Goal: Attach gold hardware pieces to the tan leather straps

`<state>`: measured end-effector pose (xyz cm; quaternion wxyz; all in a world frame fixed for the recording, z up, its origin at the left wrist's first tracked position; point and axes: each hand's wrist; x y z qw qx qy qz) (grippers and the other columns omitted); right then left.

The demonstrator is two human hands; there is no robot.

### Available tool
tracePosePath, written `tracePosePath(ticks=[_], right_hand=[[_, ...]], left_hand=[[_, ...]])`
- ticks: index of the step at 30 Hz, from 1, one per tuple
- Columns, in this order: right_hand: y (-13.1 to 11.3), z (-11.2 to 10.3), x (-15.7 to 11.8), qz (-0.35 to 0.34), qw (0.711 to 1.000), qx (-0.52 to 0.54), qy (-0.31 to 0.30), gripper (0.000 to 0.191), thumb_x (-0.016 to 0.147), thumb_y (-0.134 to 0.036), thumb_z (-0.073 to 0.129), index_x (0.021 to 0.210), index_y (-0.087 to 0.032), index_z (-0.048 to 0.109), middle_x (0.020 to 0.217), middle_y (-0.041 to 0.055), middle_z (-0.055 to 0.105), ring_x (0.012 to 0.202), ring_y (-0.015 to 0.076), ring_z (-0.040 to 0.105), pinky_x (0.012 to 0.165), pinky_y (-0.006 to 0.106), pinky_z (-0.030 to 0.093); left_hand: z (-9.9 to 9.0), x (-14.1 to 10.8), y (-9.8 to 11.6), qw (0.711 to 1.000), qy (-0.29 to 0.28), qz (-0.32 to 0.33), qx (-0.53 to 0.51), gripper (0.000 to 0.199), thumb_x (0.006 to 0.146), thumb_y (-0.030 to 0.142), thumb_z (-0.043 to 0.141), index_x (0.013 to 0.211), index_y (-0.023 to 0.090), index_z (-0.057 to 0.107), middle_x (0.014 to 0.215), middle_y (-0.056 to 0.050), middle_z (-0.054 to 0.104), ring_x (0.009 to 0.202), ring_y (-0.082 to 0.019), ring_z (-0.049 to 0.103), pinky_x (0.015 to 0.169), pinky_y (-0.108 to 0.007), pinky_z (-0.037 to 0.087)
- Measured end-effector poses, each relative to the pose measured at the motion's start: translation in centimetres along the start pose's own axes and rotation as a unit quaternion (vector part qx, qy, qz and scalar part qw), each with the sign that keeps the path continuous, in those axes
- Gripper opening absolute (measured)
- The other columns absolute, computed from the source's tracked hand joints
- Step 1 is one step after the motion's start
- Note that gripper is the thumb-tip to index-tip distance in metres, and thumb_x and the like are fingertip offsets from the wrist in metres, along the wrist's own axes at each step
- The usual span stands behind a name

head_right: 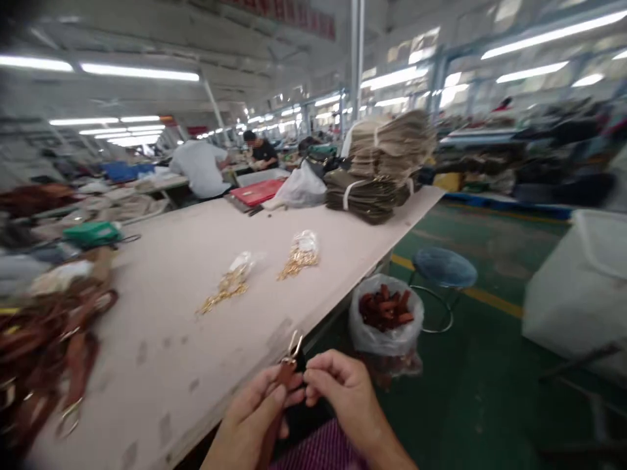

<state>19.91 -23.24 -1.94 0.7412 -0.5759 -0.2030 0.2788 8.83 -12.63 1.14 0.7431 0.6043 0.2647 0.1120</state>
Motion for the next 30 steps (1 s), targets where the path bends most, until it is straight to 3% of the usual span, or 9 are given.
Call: tracePosePath(ticks=[4, 8, 17, 21, 24, 30], right_hand=[[-0.1, -1.0, -1.6, 0.022, 0.999, -0.014, -0.035, 0.023, 0.078, -0.041, 0.073, 0.075, -0.018, 0.071, 0.058, 0.0008, 0.066, 0.053, 0.0123, 0.059, 0.054, 0.024, 0.046], [-0.3, -0.2, -2.2, 0.036, 0.998, -0.053, -0.019, 0.02, 0.077, -0.038, 0.073, 0.074, -0.018, 0.072, 0.059, 0.0002, 0.065, 0.053, 0.0116, 0.056, 0.054, 0.023, 0.045], [0.0, -0.7, -2.2, 0.029, 0.994, -0.099, -0.047, 0.019, 0.078, -0.036, 0.071, 0.073, -0.018, 0.072, 0.066, 0.0006, 0.066, 0.059, 0.013, 0.056, 0.058, 0.025, 0.045], [0.4, -0.5, -2.4, 0.002, 0.989, -0.135, -0.057, 0.018, 0.083, -0.035, 0.066, 0.076, -0.018, 0.068, 0.072, 0.0005, 0.064, 0.066, 0.0142, 0.058, 0.064, 0.025, 0.046], [1.1, -0.3, -2.1, 0.018, 0.995, -0.099, -0.029, 0.023, 0.08, -0.039, 0.07, 0.075, -0.019, 0.06, 0.072, -0.0002, 0.061, 0.064, 0.0151, 0.059, 0.061, 0.027, 0.049], [1.3, 0.4, -0.9, 0.017, 0.995, -0.087, -0.047, 0.024, 0.079, -0.038, 0.07, 0.075, -0.019, 0.055, 0.075, -0.001, 0.058, 0.064, 0.0147, 0.06, 0.061, 0.028, 0.052]], left_hand=[[0.6, -0.3, 0.6, 0.999, -0.048, -0.007, 0.006, 0.024, 0.091, 0.026, 0.055, 0.11, 0.017, 0.067, 0.088, -0.005, 0.07, 0.072, -0.013, 0.06, 0.057, -0.021, 0.046], [1.5, -0.8, 1.3, 0.997, -0.049, -0.023, 0.05, 0.027, 0.091, 0.025, 0.053, 0.112, 0.017, 0.067, 0.087, -0.003, 0.068, 0.071, -0.013, 0.057, 0.059, -0.02, 0.047], [0.9, -1.2, 0.9, 0.986, -0.048, 0.015, 0.161, 0.028, 0.094, 0.024, 0.047, 0.114, 0.022, 0.067, 0.088, 0.0, 0.068, 0.073, -0.014, 0.057, 0.06, -0.02, 0.045], [0.4, -0.8, 0.5, 0.973, -0.061, 0.072, 0.211, 0.029, 0.094, 0.02, 0.045, 0.112, 0.021, 0.067, 0.084, -0.002, 0.068, 0.073, -0.015, 0.059, 0.059, -0.021, 0.044], [-0.2, -0.3, -0.2, 0.959, -0.063, 0.131, 0.243, 0.03, 0.095, 0.023, 0.043, 0.112, 0.021, 0.067, 0.077, -0.002, 0.068, 0.068, -0.016, 0.061, 0.058, -0.023, 0.043], [-1.1, -0.1, -2.0, 0.934, -0.035, 0.22, 0.279, 0.034, 0.095, 0.021, 0.038, 0.119, 0.022, 0.062, 0.085, -0.006, 0.073, 0.066, -0.018, 0.066, 0.062, -0.026, 0.045]])
Point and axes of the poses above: each hand's wrist, its own x-axis towards the middle knuckle, its own z-axis out of the palm, y = z × x
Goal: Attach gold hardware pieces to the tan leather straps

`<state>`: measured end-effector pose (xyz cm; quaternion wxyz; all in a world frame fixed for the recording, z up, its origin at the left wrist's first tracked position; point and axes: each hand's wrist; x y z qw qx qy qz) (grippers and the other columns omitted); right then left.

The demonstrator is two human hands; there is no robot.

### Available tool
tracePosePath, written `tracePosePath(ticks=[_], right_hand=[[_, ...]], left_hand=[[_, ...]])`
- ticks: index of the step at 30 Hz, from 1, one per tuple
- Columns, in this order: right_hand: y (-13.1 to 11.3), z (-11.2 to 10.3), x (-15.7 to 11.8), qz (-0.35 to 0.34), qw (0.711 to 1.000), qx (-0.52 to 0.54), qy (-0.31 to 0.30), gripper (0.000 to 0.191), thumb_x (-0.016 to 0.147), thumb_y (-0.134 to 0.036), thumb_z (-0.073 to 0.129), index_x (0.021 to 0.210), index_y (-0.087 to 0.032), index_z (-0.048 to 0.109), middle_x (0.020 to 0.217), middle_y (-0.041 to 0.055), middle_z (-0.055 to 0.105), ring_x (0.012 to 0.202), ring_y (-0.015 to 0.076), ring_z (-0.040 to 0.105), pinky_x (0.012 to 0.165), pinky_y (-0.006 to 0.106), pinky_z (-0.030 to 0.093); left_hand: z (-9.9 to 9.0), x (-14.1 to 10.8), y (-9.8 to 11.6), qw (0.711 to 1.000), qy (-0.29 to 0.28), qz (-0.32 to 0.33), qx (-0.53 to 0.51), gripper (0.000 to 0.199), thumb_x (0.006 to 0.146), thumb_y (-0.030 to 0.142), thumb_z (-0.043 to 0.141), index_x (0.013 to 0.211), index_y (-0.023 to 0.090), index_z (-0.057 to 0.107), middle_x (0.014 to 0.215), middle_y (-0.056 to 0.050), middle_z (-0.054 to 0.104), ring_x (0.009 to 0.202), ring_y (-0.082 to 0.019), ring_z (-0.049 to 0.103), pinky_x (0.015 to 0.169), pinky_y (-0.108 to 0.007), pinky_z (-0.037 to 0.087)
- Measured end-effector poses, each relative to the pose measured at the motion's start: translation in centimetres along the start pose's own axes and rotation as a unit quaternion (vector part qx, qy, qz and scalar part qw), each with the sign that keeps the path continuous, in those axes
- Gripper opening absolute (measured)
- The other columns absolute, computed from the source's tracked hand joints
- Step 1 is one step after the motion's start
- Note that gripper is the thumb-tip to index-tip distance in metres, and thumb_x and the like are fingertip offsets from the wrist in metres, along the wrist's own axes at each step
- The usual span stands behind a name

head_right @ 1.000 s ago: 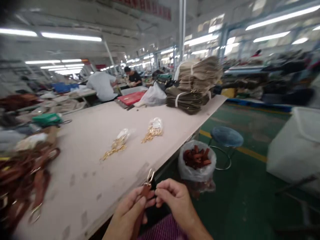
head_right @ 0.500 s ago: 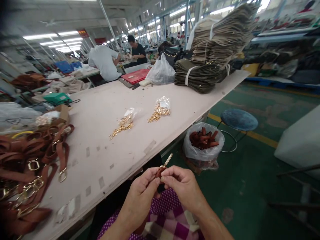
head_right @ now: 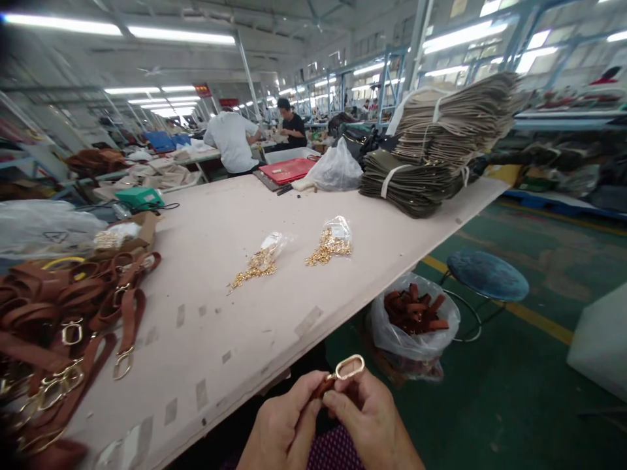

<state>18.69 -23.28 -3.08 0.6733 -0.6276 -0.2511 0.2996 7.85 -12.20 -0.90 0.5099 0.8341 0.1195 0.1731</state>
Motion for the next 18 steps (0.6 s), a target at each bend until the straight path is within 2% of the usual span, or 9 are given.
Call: tracePosePath(ticks=[3, 5, 7, 10, 12, 14, 16, 18], right_hand=[[-1.1, 0.6, 0.7, -0.033, 0.998, -0.055, 0.003, 0.02, 0.083, -0.034, 0.067, 0.076, -0.02, 0.054, 0.075, -0.0016, 0.058, 0.068, 0.0141, 0.06, 0.064, 0.026, 0.051], [-2.2, 0.9, 1.6, -0.058, 0.993, -0.1, -0.006, 0.017, 0.086, -0.034, 0.064, 0.079, -0.021, 0.054, 0.077, -0.0016, 0.06, 0.071, 0.0139, 0.06, 0.067, 0.025, 0.051], [-3.4, 0.9, 3.3, -0.061, 0.986, -0.145, -0.045, 0.016, 0.088, -0.034, 0.063, 0.082, -0.021, 0.055, 0.078, -0.0016, 0.062, 0.073, 0.014, 0.061, 0.069, 0.025, 0.051], [-4.6, 0.3, 7.9, -0.078, 0.969, -0.222, -0.077, 0.016, 0.089, -0.036, 0.062, 0.085, -0.021, 0.058, 0.077, -0.0014, 0.065, 0.071, 0.0147, 0.062, 0.065, 0.025, 0.051], [-4.7, -0.2, 12.1, -0.151, 0.934, -0.321, -0.037, 0.014, 0.091, -0.035, 0.059, 0.093, -0.021, 0.061, 0.08, 0.0, 0.068, 0.071, 0.0153, 0.064, 0.065, 0.026, 0.052], [-4.5, -0.6, 16.3, -0.231, 0.874, -0.427, 0.003, 0.013, 0.093, -0.028, 0.055, 0.101, -0.02, 0.062, 0.087, 0.0026, 0.071, 0.076, 0.0168, 0.066, 0.069, 0.029, 0.052], [-4.1, -0.5, 19.8, -0.277, 0.823, -0.496, 0.003, 0.015, 0.092, -0.022, 0.054, 0.103, -0.019, 0.063, 0.093, 0.0058, 0.071, 0.084, 0.0199, 0.066, 0.075, 0.033, 0.052], [-3.8, 0.0, 22.2, -0.296, 0.796, -0.527, -0.024, 0.017, 0.091, -0.018, 0.053, 0.103, -0.018, 0.065, 0.097, 0.0088, 0.071, 0.091, 0.0231, 0.064, 0.082, 0.036, 0.05]], left_hand=[[-0.6, 0.2, 0.1, 0.999, 0.044, 0.015, -0.008, 0.036, 0.093, 0.018, 0.042, 0.123, 0.022, 0.062, 0.092, -0.009, 0.074, 0.075, -0.021, 0.069, 0.066, -0.028, 0.048], [-1.4, 0.9, 0.6, 0.997, 0.061, -0.006, -0.045, 0.036, 0.093, 0.02, 0.046, 0.124, 0.022, 0.064, 0.091, -0.01, 0.074, 0.077, -0.022, 0.069, 0.066, -0.028, 0.05], [-2.3, 1.8, 1.1, 0.989, 0.063, -0.069, -0.115, 0.035, 0.093, 0.025, 0.049, 0.123, 0.021, 0.066, 0.084, -0.008, 0.071, 0.072, -0.02, 0.067, 0.062, -0.027, 0.052], [-3.9, 3.0, 1.3, 0.945, 0.09, -0.199, -0.242, 0.039, 0.092, 0.036, 0.052, 0.124, 0.019, 0.066, 0.079, -0.005, 0.064, 0.059, -0.015, 0.06, 0.054, -0.025, 0.053], [-4.9, 3.4, 0.8, 0.921, 0.127, -0.249, -0.271, 0.046, 0.09, 0.042, 0.056, 0.129, 0.018, 0.063, 0.071, -0.001, 0.059, 0.055, -0.012, 0.055, 0.053, -0.023, 0.052], [-5.9, 3.4, 0.0, 0.916, 0.151, -0.268, -0.259, 0.052, 0.088, 0.047, 0.06, 0.131, 0.018, 0.062, 0.065, 0.001, 0.055, 0.054, -0.011, 0.051, 0.052, -0.021, 0.047], [-6.6, 3.3, -0.9, 0.909, 0.166, -0.283, -0.258, 0.054, 0.085, 0.052, 0.061, 0.129, 0.019, 0.064, 0.068, 0.0, 0.056, 0.054, -0.01, 0.048, 0.049, -0.019, 0.041], [-7.1, 3.2, -1.7, 0.89, 0.175, -0.305, -0.291, 0.054, 0.083, 0.054, 0.062, 0.125, 0.02, 0.067, 0.067, 0.0, 0.056, 0.053, -0.009, 0.045, 0.045, -0.017, 0.035]])
Point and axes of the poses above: each hand's wrist, its own x-axis towards the middle knuckle, its own z-axis out of the palm, y = z × x
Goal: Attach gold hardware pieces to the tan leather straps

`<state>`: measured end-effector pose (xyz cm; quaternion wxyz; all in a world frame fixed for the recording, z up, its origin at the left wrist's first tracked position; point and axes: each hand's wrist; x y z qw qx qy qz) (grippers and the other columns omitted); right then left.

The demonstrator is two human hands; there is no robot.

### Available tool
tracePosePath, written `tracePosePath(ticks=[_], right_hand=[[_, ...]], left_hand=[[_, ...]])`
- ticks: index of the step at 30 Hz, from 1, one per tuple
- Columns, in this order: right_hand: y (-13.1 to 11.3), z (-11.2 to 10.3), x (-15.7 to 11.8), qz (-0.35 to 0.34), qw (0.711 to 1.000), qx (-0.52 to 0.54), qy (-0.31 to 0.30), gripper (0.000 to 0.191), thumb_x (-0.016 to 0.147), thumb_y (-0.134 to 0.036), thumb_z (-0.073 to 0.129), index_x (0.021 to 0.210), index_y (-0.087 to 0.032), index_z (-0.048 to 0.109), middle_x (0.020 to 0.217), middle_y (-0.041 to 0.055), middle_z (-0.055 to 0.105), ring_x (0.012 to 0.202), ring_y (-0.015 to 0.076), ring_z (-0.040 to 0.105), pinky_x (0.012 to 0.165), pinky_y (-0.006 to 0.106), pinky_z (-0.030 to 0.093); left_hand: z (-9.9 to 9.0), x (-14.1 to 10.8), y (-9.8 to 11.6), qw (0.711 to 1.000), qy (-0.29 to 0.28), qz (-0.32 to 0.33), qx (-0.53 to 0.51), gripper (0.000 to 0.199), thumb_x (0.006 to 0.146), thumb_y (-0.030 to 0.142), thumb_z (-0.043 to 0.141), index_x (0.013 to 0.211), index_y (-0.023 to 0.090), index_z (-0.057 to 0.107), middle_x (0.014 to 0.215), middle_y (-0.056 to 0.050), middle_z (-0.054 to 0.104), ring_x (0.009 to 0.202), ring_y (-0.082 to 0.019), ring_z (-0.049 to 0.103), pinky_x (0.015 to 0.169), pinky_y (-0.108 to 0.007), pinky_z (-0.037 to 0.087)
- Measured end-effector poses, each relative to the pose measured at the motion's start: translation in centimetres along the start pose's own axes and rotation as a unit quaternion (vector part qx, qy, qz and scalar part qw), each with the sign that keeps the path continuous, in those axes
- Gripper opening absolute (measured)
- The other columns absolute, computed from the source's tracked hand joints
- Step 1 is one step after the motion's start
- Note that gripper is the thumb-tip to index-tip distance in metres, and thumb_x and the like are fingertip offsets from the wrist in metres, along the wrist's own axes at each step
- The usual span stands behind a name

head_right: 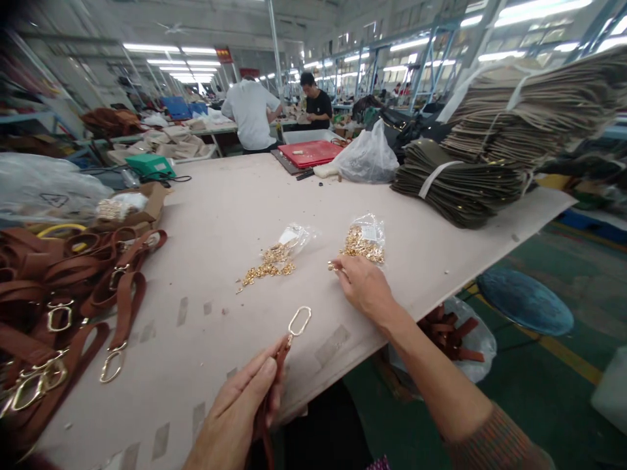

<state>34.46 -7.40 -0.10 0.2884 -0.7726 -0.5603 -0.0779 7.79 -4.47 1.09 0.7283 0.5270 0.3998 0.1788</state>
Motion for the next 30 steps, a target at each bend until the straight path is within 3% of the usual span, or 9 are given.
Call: tracePosePath(ticks=[3, 7, 13, 17, 20, 22, 24, 27, 30], right_hand=[[0.1, 1.2, 1.7, -0.05, 0.997, -0.044, -0.036, 0.022, 0.091, -0.016, 0.051, 0.106, -0.016, 0.067, 0.094, 0.0118, 0.07, 0.091, 0.0249, 0.061, 0.083, 0.037, 0.047], [0.0, 2.0, 2.6, -0.084, 0.992, -0.068, -0.07, 0.021, 0.091, -0.013, 0.05, 0.097, -0.016, 0.07, 0.082, 0.0117, 0.068, 0.085, 0.0249, 0.059, 0.08, 0.036, 0.044], [0.3, 1.6, 2.6, -0.068, 0.996, -0.02, -0.051, 0.016, 0.086, -0.011, 0.052, 0.086, -0.017, 0.067, 0.081, 0.0087, 0.069, 0.084, 0.0225, 0.061, 0.079, 0.035, 0.047], [-2.1, 0.3, -0.5, 0.012, 0.994, 0.111, 0.003, 0.012, 0.091, -0.026, 0.055, 0.093, -0.017, 0.063, 0.084, 0.0057, 0.071, 0.075, 0.0176, 0.066, 0.068, 0.031, 0.054], [-5.6, -0.5, -4.3, 0.134, 0.936, 0.325, 0.004, 0.02, 0.083, -0.035, 0.069, 0.09, -0.017, 0.064, 0.078, 0.0034, 0.071, 0.068, 0.0164, 0.068, 0.063, 0.028, 0.056], [-7.9, -0.8, -6.8, 0.178, 0.902, 0.393, -0.01, 0.019, 0.079, -0.034, 0.074, 0.086, -0.018, 0.065, 0.075, 0.0021, 0.071, 0.065, 0.0156, 0.068, 0.06, 0.026, 0.056], [-9.7, -0.8, -8.8, 0.173, 0.902, 0.395, -0.011, 0.013, 0.081, -0.031, 0.073, 0.085, -0.02, 0.066, 0.077, 0.0011, 0.071, 0.066, 0.0143, 0.068, 0.059, 0.023, 0.055], [-11.2, -0.5, -10.4, 0.117, 0.927, 0.356, 0.016, 0.003, 0.087, -0.024, 0.067, 0.089, -0.023, 0.067, 0.085, -0.0005, 0.072, 0.074, 0.0129, 0.067, 0.066, 0.022, 0.054], [-11.6, -0.4, -11.0, 0.066, 0.949, 0.306, 0.038, 0.007, 0.089, -0.019, 0.063, 0.092, -0.025, 0.065, 0.088, -0.0015, 0.072, 0.08, 0.0121, 0.067, 0.073, 0.022, 0.053]], left_hand=[[-0.5, 0.4, -0.2, 0.997, 0.009, -0.045, -0.058, 0.053, 0.079, 0.049, 0.069, 0.123, 0.02, 0.069, 0.058, 0.003, 0.052, 0.05, -0.008, 0.042, 0.046, -0.016, 0.031], [-0.6, 0.6, 0.2, 0.991, 0.01, -0.073, -0.108, 0.049, 0.07, 0.041, 0.079, 0.112, 0.017, 0.074, 0.061, 0.002, 0.057, 0.054, -0.009, 0.047, 0.051, -0.018, 0.037], [-0.7, 0.7, 0.5, 0.994, -0.011, -0.058, -0.088, 0.027, 0.076, 0.036, 0.072, 0.094, 0.015, 0.071, 0.064, 0.003, 0.057, 0.055, -0.008, 0.05, 0.052, -0.017, 0.04], [-0.4, 0.8, 0.2, 0.996, -0.027, -0.02, -0.078, 0.021, 0.081, 0.032, 0.067, 0.094, 0.015, 0.067, 0.065, 0.004, 0.056, 0.053, -0.007, 0.05, 0.05, -0.016, 0.04], [-0.1, 0.8, -0.1, 0.998, -0.015, 0.017, -0.061, 0.017, 0.083, 0.028, 0.065, 0.094, 0.015, 0.067, 0.068, 0.004, 0.055, 0.055, -0.007, 0.049, 0.05, -0.016, 0.043], [0.1, 0.6, -0.3, 0.998, -0.008, 0.042, -0.042, 0.017, 0.084, 0.028, 0.064, 0.095, 0.016, 0.068, 0.072, 0.003, 0.056, 0.058, -0.008, 0.049, 0.052, -0.018, 0.046], [0.3, 0.2, -0.4, 0.998, -0.007, 0.06, -0.025, 0.017, 0.085, 0.028, 0.063, 0.097, 0.016, 0.069, 0.076, 0.002, 0.058, 0.062, -0.01, 0.05, 0.053, -0.018, 0.047], [0.7, -0.5, -0.4, 0.997, 0.0, 0.078, 0.004, 0.019, 0.087, 0.027, 0.061, 0.1, 0.017, 0.069, 0.081, -0.001, 0.062, 0.066, -0.011, 0.052, 0.054, -0.018, 0.047], [1.0, -1.0, -0.4, 0.994, 0.009, 0.099, 0.037, 0.018, 0.087, 0.025, 0.06, 0.1, 0.017, 0.07, 0.084, -0.001, 0.062, 0.067, -0.012, 0.053, 0.053, -0.018, 0.047]])
Point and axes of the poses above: each hand's wrist, its own x-axis towards the middle knuckle, its own z-axis out of the palm, y = z × x
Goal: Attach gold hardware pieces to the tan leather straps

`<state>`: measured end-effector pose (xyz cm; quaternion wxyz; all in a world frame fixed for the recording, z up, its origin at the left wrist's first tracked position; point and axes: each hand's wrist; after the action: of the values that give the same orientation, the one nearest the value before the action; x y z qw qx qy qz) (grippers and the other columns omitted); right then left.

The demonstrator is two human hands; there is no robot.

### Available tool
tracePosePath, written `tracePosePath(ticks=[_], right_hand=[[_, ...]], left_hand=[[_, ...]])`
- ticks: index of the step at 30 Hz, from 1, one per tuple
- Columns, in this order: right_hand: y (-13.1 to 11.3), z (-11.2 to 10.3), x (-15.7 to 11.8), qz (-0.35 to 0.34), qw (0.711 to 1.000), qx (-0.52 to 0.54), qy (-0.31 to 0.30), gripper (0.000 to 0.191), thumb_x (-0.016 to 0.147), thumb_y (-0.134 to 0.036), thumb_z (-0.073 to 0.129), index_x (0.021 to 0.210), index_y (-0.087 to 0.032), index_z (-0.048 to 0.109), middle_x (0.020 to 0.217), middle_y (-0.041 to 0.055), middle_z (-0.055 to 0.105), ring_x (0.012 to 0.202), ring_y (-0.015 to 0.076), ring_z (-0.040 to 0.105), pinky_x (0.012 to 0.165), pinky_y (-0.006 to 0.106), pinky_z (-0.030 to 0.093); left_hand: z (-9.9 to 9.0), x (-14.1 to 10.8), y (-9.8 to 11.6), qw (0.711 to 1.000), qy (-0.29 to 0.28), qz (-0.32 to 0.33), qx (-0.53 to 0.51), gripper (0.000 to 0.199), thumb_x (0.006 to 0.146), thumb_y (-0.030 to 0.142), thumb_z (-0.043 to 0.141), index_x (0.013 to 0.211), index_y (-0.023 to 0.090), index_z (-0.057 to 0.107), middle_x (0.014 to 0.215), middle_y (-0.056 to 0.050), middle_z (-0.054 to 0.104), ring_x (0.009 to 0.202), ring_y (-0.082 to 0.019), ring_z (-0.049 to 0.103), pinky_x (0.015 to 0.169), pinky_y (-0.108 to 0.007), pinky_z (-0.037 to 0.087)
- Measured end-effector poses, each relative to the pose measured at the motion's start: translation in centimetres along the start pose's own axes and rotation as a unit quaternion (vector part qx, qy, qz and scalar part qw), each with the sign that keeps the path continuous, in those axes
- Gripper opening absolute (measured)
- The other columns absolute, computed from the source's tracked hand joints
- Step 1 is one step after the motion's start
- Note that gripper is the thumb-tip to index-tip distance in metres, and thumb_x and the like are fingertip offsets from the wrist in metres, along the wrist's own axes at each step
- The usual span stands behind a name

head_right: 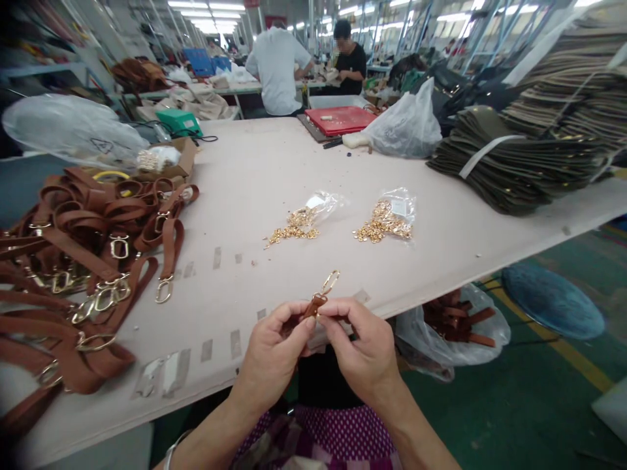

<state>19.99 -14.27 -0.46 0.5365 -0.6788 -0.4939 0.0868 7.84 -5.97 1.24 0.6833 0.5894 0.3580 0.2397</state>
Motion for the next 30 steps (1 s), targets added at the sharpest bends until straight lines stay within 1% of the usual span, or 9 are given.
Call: tracePosePath(ticks=[3, 6, 10, 14, 17, 20, 23, 27, 30], right_hand=[[-0.4, -0.1, -0.2, -0.041, 0.998, -0.043, 0.001, 0.009, 0.091, -0.016, 0.06, 0.092, -0.025, 0.064, 0.091, -0.0005, 0.072, 0.084, 0.0123, 0.067, 0.076, 0.022, 0.053], [-0.8, -0.2, -0.4, -0.062, 0.996, -0.068, -0.008, 0.01, 0.092, -0.016, 0.058, 0.092, -0.024, 0.063, 0.092, 0.0014, 0.072, 0.085, 0.0134, 0.068, 0.076, 0.023, 0.053], [-1.0, -0.2, -0.7, -0.106, 0.99, -0.095, -0.016, 0.015, 0.093, -0.013, 0.053, 0.099, -0.024, 0.063, 0.096, 0.0048, 0.072, 0.09, 0.0166, 0.068, 0.08, 0.029, 0.055], [-0.8, -0.3, -0.9, -0.152, 0.981, -0.109, -0.044, 0.03, 0.093, -0.007, 0.047, 0.112, -0.023, 0.062, 0.105, 0.0075, 0.069, 0.101, 0.0178, 0.065, 0.09, 0.033, 0.054], [-0.9, -0.5, -1.0, -0.127, 0.986, -0.101, -0.037, 0.027, 0.092, -0.009, 0.05, 0.109, -0.024, 0.062, 0.103, 0.0062, 0.069, 0.098, 0.0179, 0.065, 0.086, 0.032, 0.054], [-1.1, -0.8, -1.3, -0.091, 0.991, -0.099, -0.006, 0.018, 0.091, -0.013, 0.056, 0.104, -0.024, 0.063, 0.095, 0.0035, 0.069, 0.088, 0.0167, 0.066, 0.08, 0.03, 0.054], [-1.2, -0.8, -2.0, -0.075, 0.993, -0.09, -0.015, 0.018, 0.09, -0.013, 0.057, 0.104, -0.024, 0.062, 0.096, 0.0029, 0.068, 0.088, 0.0164, 0.065, 0.08, 0.029, 0.053], [-1.3, -0.4, -3.0, -0.093, 0.991, -0.087, -0.04, 0.023, 0.09, -0.012, 0.056, 0.107, -0.025, 0.064, 0.104, 0.0055, 0.068, 0.101, 0.0197, 0.063, 0.088, 0.035, 0.053], [-1.2, 0.0, -3.4, -0.117, 0.985, -0.111, -0.054, 0.026, 0.091, -0.012, 0.054, 0.11, -0.025, 0.066, 0.121, 0.009, 0.063, 0.116, 0.0244, 0.057, 0.096, 0.044, 0.051]], left_hand=[[0.2, -0.4, -0.1, 1.0, -0.009, 0.015, 0.01, 0.02, 0.088, 0.024, 0.058, 0.102, 0.017, 0.07, 0.081, -0.001, 0.06, 0.065, -0.011, 0.054, 0.054, -0.019, 0.048], [0.3, -0.8, -0.2, 1.0, -0.006, 0.013, 0.004, 0.022, 0.088, 0.025, 0.058, 0.105, 0.017, 0.07, 0.081, -0.001, 0.061, 0.065, -0.012, 0.055, 0.054, -0.02, 0.05], [0.3, -1.0, -0.1, 1.0, -0.005, 0.011, -0.015, 0.022, 0.087, 0.026, 0.062, 0.104, 0.018, 0.073, 0.083, -0.002, 0.065, 0.066, -0.013, 0.055, 0.053, -0.019, 0.05], [0.3, -0.8, -0.2, 0.992, -0.013, -0.051, -0.113, 0.017, 0.084, 0.025, 0.067, 0.094, 0.015, 0.076, 0.064, 0.002, 0.061, 0.053, -0.008, 0.049, 0.048, -0.016, 0.043], [0.2, -0.6, -0.5, 0.98, -0.009, -0.089, -0.176, 0.015, 0.085, 0.023, 0.066, 0.09, 0.013, 0.075, 0.061, 0.001, 0.062, 0.052, -0.008, 0.053, 0.05, -0.016, 0.044], [-0.1, -0.3, -0.4, 0.957, -0.007, -0.133, -0.259, 0.012, 0.085, 0.019, 0.064, 0.081, 0.01, 0.07, 0.069, -0.004, 0.067, 0.057, -0.009, 0.06, 0.056, -0.018, 0.049], [-0.8, -0.1, 0.0, 0.928, -0.011, -0.165, -0.333, 0.017, 0.088, 0.013, 0.056, 0.077, 0.008, 0.068, 0.079, -0.009, 0.07, 0.068, -0.012, 0.066, 0.071, -0.024, 0.056], [-2.1, -0.3, 0.3, 0.904, -0.024, -0.188, -0.383, 0.023, 0.092, 0.009, 0.047, 0.084, 0.006, 0.068, 0.093, -0.014, 0.073, 0.086, -0.018, 0.071, 0.087, -0.031, 0.056], [-3.0, -0.7, 0.0, 0.883, -0.054, -0.196, -0.423, 0.021, 0.09, 0.011, 0.049, 0.087, 0.005, 0.069, 0.101, -0.017, 0.073, 0.097, -0.024, 0.07, 0.092, -0.035, 0.055]])
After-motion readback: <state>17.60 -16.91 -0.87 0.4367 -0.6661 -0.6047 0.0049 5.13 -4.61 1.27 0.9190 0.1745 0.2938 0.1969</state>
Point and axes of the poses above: each hand's wrist, its own x-axis towards the middle knuckle, its own z-axis out of the palm, y = z × x
